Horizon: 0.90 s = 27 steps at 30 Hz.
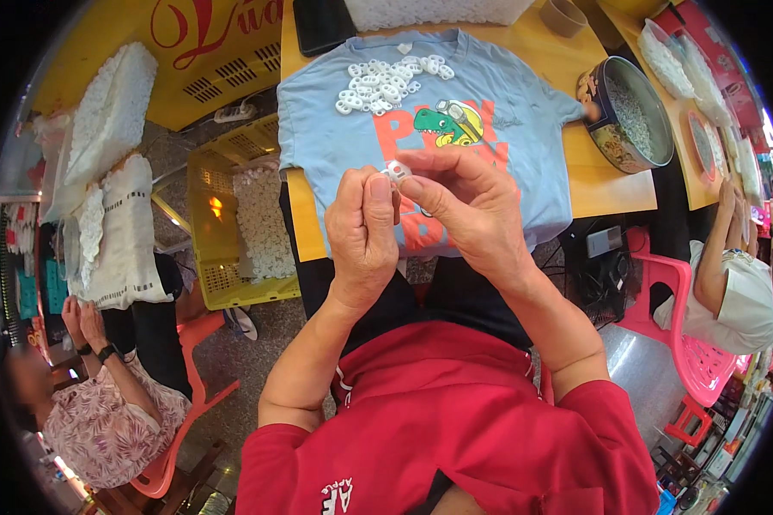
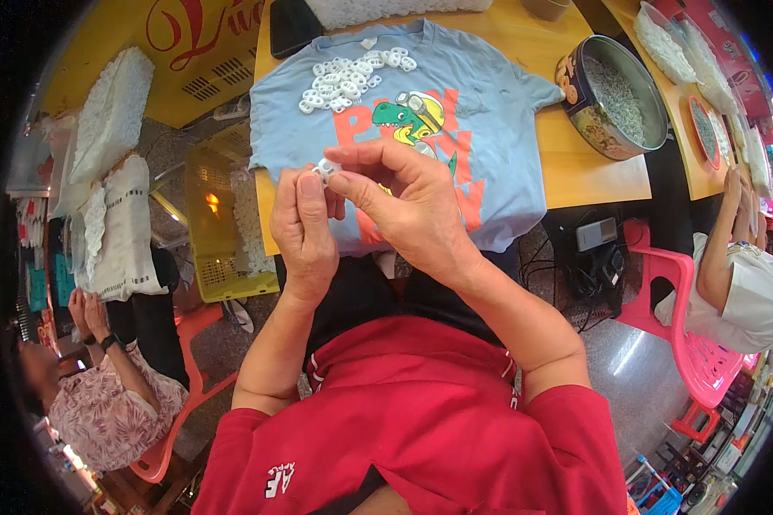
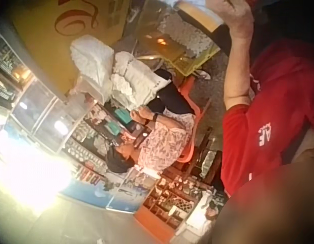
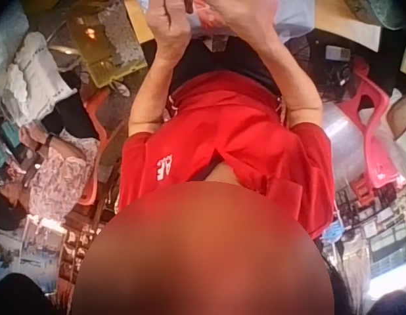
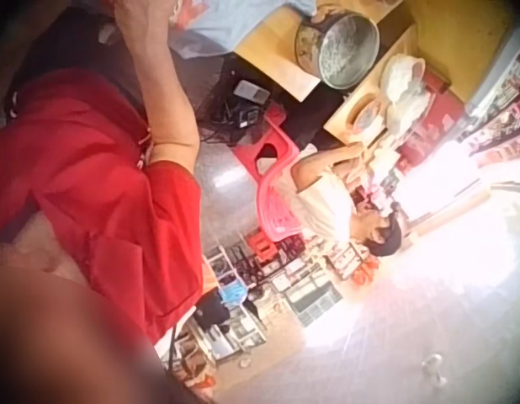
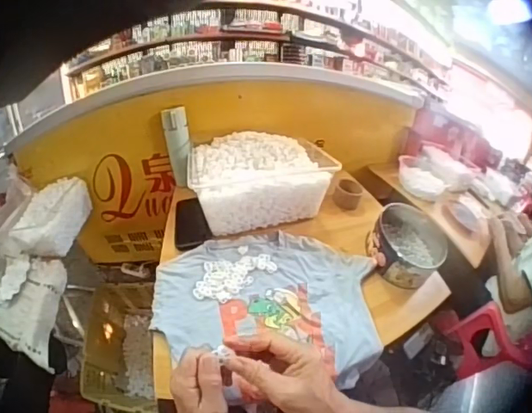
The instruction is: The person is hand-sewing small white plastic decorative rings onto a t-shirt at a workstation.
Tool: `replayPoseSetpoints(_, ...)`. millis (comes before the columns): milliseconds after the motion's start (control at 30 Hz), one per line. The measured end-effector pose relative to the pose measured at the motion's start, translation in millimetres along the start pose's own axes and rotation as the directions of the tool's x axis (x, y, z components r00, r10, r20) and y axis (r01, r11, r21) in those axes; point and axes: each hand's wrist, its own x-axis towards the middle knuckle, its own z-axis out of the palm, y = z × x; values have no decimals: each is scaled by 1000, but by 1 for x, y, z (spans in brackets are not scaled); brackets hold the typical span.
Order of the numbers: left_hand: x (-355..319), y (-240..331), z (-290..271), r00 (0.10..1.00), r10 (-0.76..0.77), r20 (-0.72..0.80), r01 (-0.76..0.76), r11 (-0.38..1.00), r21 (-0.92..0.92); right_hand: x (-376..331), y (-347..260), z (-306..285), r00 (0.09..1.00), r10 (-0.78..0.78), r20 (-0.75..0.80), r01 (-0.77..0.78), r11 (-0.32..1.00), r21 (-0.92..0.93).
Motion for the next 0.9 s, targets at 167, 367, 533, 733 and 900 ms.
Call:
replayPoseSetpoints(167,-1,7,2,1000,-30,-9,30,999,-11,-1,6,-2,993,-114,12,114,981,-158)
replayPoseSetpoints(367,-2,9,1,998,-55,-23,53,996,-76,-3,8,4,990,-141,10,141,975,-174)
replayPoseSetpoints(533,-2,-1,0,999,21,-24,-20,998,65,0,5,1,999,17,-28,-17,1000,-9)
replayPoseSetpoints(733,-2,3,3,997,-75,-2,75,995,-60,-1,5,-3,1000,15,-9,-15,1000,-7)
replayPoseSetpoints(900,-2,7,5,999,41,-10,-40,999,28,-4,7,8,998,-49,-35,48,999,-25)
